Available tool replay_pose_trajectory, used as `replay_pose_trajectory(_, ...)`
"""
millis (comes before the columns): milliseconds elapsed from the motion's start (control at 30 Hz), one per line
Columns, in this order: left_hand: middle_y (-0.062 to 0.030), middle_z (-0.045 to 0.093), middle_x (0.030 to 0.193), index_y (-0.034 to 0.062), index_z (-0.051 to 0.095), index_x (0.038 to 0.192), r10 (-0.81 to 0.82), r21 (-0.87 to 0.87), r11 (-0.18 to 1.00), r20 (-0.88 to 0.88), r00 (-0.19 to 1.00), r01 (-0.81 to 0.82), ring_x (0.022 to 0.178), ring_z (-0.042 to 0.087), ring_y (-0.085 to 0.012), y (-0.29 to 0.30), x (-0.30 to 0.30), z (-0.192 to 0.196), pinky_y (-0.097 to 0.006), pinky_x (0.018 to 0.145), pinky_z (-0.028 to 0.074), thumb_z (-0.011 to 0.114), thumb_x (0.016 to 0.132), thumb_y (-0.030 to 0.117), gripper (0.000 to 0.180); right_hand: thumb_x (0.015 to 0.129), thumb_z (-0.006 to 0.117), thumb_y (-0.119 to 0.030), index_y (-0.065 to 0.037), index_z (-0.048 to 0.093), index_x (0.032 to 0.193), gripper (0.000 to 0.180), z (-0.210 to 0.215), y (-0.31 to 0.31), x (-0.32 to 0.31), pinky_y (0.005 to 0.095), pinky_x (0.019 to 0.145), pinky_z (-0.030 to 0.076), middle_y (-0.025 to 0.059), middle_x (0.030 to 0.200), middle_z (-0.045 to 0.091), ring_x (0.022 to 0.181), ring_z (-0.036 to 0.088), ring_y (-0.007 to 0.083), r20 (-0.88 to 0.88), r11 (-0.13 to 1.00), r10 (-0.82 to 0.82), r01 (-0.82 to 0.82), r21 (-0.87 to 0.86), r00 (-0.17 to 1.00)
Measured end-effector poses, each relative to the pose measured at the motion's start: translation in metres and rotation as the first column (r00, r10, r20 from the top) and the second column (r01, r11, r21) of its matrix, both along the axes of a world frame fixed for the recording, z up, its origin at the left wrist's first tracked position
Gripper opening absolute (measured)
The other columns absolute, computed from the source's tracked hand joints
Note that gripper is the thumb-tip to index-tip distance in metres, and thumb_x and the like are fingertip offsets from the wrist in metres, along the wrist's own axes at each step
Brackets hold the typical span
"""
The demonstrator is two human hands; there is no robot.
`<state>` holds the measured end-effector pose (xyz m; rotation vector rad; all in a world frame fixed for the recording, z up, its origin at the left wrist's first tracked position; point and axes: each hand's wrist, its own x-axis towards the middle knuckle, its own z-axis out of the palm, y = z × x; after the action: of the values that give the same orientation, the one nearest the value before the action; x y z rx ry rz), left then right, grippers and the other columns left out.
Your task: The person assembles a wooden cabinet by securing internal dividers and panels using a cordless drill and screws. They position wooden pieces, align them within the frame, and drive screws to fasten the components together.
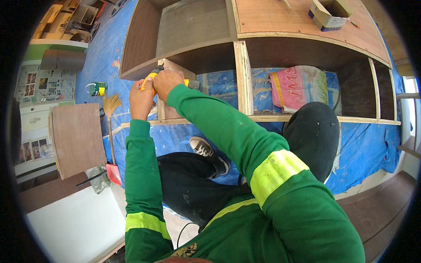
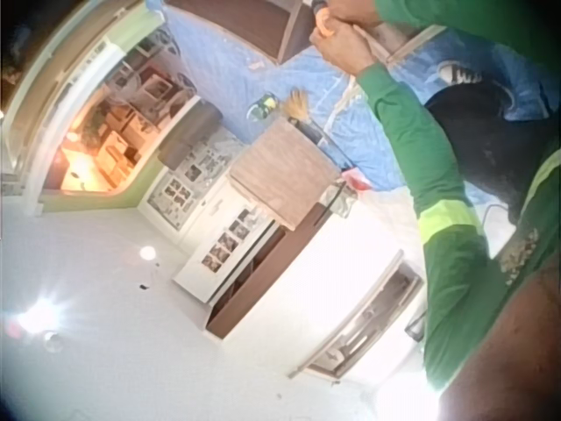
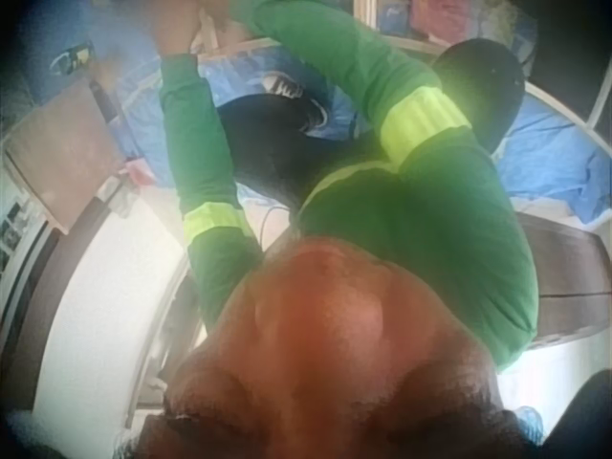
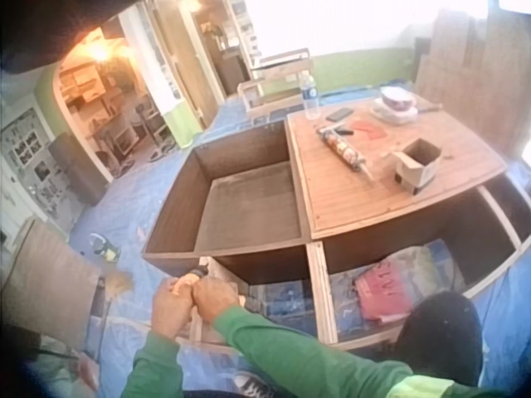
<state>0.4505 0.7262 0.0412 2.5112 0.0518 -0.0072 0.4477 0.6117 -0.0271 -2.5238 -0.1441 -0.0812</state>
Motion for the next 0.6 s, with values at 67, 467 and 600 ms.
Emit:
replay_pose_trajectory(67,-0.0245,0.079,0.104,-0.0048,0.07,0.126,0.01,-0.021,1.0,-0.017,1.0,-0.011,0.081,0.079,-0.0304,-0.001,-0.001,0.002,-0.041,0.068,0.062,0.069,0.099,0.041,0.053,0.084,0.076,-0.012,-0.004,0.081,0.098,0.018,0.005,-0.001,-0.001,0.0511,0.079,0.062,0.0183,0.103,0.079,0.097,0.079,0.0361,0.005,1.0,-0.007,0.007,-0.012,1.0)
replay_pose_trajectory(467,-0.0251,0.077,0.109,-0.0064,0.07,0.124,0.01,-0.063,0.998,-0.014,1.0,-0.011,0.083,0.079,-0.031,0.002,0.001,-0.001,-0.041,0.061,0.064,0.069,0.099,0.041,0.054,0.094,0.073,-0.019,-0.013,0.082,0.112,0.02,0.022,-0.006,0.001,0.059,0.074,0.058,0.0068,0.111,0.082,0.103,0.079,0.027,-0.134,0.991,0.045,-0.061,-0.118,0.99)
replay_pose_trajectory(600,-0.0257,0.077,0.109,-0.0066,0.07,0.124,0.015,-0.067,0.998,-0.019,1.0,-0.016,0.083,0.079,-0.0313,0.004,0.003,-0.005,-0.041,0.061,0.064,0.069,0.099,0.04,0.053,0.095,0.072,-0.02,-0.013,0.082,0.112,0.02,0.021,-0.007,0.001,0.0605,0.075,0.057,0.0072,0.111,0.082,0.103,0.079,0.0275,-0.122,0.991,0.044,-0.059,-0.122,0.992)
